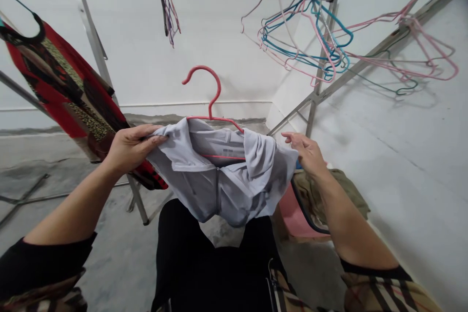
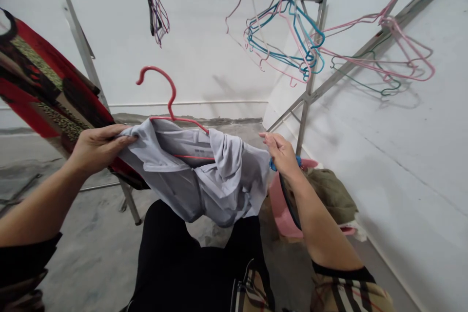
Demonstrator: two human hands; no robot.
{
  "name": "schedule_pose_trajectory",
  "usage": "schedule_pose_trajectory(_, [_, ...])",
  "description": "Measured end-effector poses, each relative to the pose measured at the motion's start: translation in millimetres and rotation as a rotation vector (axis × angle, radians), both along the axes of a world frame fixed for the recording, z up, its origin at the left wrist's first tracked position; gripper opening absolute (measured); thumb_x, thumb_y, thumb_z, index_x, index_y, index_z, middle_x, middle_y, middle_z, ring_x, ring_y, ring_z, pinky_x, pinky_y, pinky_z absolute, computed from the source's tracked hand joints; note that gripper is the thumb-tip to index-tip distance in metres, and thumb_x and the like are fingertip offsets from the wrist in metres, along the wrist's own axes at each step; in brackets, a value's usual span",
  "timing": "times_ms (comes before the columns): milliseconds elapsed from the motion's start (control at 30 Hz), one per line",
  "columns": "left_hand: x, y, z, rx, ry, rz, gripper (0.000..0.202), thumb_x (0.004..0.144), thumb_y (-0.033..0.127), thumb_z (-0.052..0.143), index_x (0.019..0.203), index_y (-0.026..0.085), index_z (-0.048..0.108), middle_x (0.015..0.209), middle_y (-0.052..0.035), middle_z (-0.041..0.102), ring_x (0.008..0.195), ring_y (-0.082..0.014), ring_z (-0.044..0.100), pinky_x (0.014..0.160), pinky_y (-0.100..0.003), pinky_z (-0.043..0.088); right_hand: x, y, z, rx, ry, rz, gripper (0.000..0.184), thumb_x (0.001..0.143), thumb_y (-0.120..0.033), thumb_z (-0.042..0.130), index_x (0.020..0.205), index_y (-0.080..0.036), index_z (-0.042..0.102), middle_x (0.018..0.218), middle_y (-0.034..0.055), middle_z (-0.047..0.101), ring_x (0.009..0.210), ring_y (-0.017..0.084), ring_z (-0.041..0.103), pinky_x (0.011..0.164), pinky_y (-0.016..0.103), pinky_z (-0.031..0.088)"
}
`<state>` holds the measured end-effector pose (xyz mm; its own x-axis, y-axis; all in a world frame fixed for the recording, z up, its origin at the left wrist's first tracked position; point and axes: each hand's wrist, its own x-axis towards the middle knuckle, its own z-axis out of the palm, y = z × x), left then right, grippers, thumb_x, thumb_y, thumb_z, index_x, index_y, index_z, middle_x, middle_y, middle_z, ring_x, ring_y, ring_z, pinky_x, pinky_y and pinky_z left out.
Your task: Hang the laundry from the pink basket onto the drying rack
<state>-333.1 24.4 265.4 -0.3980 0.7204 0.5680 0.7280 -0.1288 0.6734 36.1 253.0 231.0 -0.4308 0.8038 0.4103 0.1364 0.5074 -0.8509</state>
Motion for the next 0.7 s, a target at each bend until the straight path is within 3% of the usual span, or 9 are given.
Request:
schedule_pose_trajectory(100, [-2, 5, -1.8, -0.010, -0.008, 0.031, 0.032, 0.070, 0.043, 0.072, 0.086, 0.016, 0.075, 0.083, -0.0027, 0.076, 0.072, -0.0167, 0.063, 0.075, -0.031, 0.055, 6, -17, 12.3, -0.131, -0.086, 0.285, 0.063, 0.087, -0.070, 0.048, 0.109, -0.016, 0.071, 0.092, 0.0067, 0.070, 0.075, 0.017, 0.061, 0.064, 0.027, 0.047])
schedule_pose_trajectory(167, [-5, 12, -2.7, 0.015, -0.008, 0.041, 0.032, 0.070, 0.044, 0.072, 0.086, 0.017, 0.075, 0.084, -0.0039, 0.075, 0.076, -0.0182, 0.064, 0.078, -0.033, 0.054, 6, -31, 17.4, -0.194, -0.195, 0.485, 0.054, 0.088, -0.063, 0.054, 0.106, -0.016, 0.072, 0.087, 0.0053, 0.070, 0.077, 0.017, 0.062, 0.067, 0.027, 0.049])
schedule_pose_trajectory(233, [-9, 21, -2.4, 0.039, 0.011, 0.056, 0.032, 0.072, 0.045, 0.069, 0.087, 0.017, 0.074, 0.085, -0.0054, 0.074, 0.079, -0.0201, 0.065, 0.082, -0.035, 0.054, 1, -44, 16.9, -0.242, -0.219, 0.589, 0.045, 0.089, -0.057, 0.059, 0.100, -0.016, 0.073, 0.084, 0.0043, 0.070, 0.078, 0.017, 0.063, 0.070, 0.026, 0.050])
schedule_pose_trajectory(367, [-6, 39, 1.3, 0.082, 0.150, 0.250, 0.036, 0.077, 0.041, 0.064, 0.103, 0.018, 0.071, 0.102, -0.0096, 0.069, 0.102, -0.0267, 0.062, 0.097, -0.044, 0.047, -23, -63, 9.2, -0.342, 0.002, 0.545, 0.040, 0.090, -0.055, 0.058, 0.106, -0.021, 0.071, 0.089, 0.0029, 0.070, 0.079, 0.016, 0.063, 0.075, 0.026, 0.051])
schedule_pose_trajectory(467, [23, 43, 2.8, 0.219, 0.094, 0.381, 0.040, 0.079, 0.037, 0.063, 0.114, 0.018, 0.065, 0.117, -0.0115, 0.063, 0.112, -0.0265, 0.056, 0.102, -0.046, 0.043, -46, -75, 14.2, -0.296, 0.058, 0.450, 0.037, 0.092, -0.053, 0.056, 0.104, -0.021, 0.069, 0.087, 0.0029, 0.069, 0.078, 0.016, 0.062, 0.076, 0.026, 0.051])
schedule_pose_trajectory(500, [38, 42, 2.4, 0.233, 0.008, 0.324, 0.038, 0.082, 0.037, 0.060, 0.115, 0.018, 0.063, 0.112, -0.0103, 0.063, 0.102, -0.0231, 0.059, 0.095, -0.042, 0.047, -55, -80, 17.9, -0.251, 0.048, 0.426, 0.036, 0.093, -0.052, 0.054, 0.101, -0.020, 0.068, 0.084, 0.0029, 0.067, 0.077, 0.016, 0.061, 0.074, 0.026, 0.050])
schedule_pose_trajectory(567, [71, 39, 0.7, 0.109, -0.221, 0.019, 0.038, 0.086, 0.042, 0.057, 0.115, 0.018, 0.062, 0.096, -0.0069, 0.065, 0.082, -0.0181, 0.061, 0.082, -0.036, 0.052, -73, -91, 23.9, -0.118, 0.015, 0.381, 0.036, 0.095, -0.051, 0.048, 0.091, -0.019, 0.064, 0.077, 0.0023, 0.063, 0.073, 0.016, 0.058, 0.071, 0.027, 0.049])
schedule_pose_trajectory(633, [98, 36, -1.1, -0.025, -0.395, -0.207, 0.051, 0.084, 0.048, 0.061, 0.125, 0.018, 0.057, 0.102, -0.0082, 0.065, 0.086, -0.0192, 0.062, 0.084, -0.036, 0.051, -93, -102, 24.0, 0.039, -0.013, 0.338, 0.034, 0.097, -0.047, 0.042, 0.083, -0.020, 0.058, 0.071, 0.0021, 0.059, 0.068, 0.017, 0.056, 0.066, 0.028, 0.046])
schedule_pose_trajectory(700, [114, 35, -1.3, -0.052, -0.492, -0.253, 0.064, 0.078, 0.049, 0.071, 0.130, 0.018, 0.053, 0.117, -0.0117, 0.064, 0.105, -0.0249, 0.061, 0.096, -0.040, 0.047, -115, -110, 17.7, 0.177, -0.028, 0.300, 0.029, 0.097, -0.042, 0.039, 0.084, -0.021, 0.055, 0.072, 0.0039, 0.060, 0.068, 0.019, 0.057, 0.065, 0.031, 0.046])
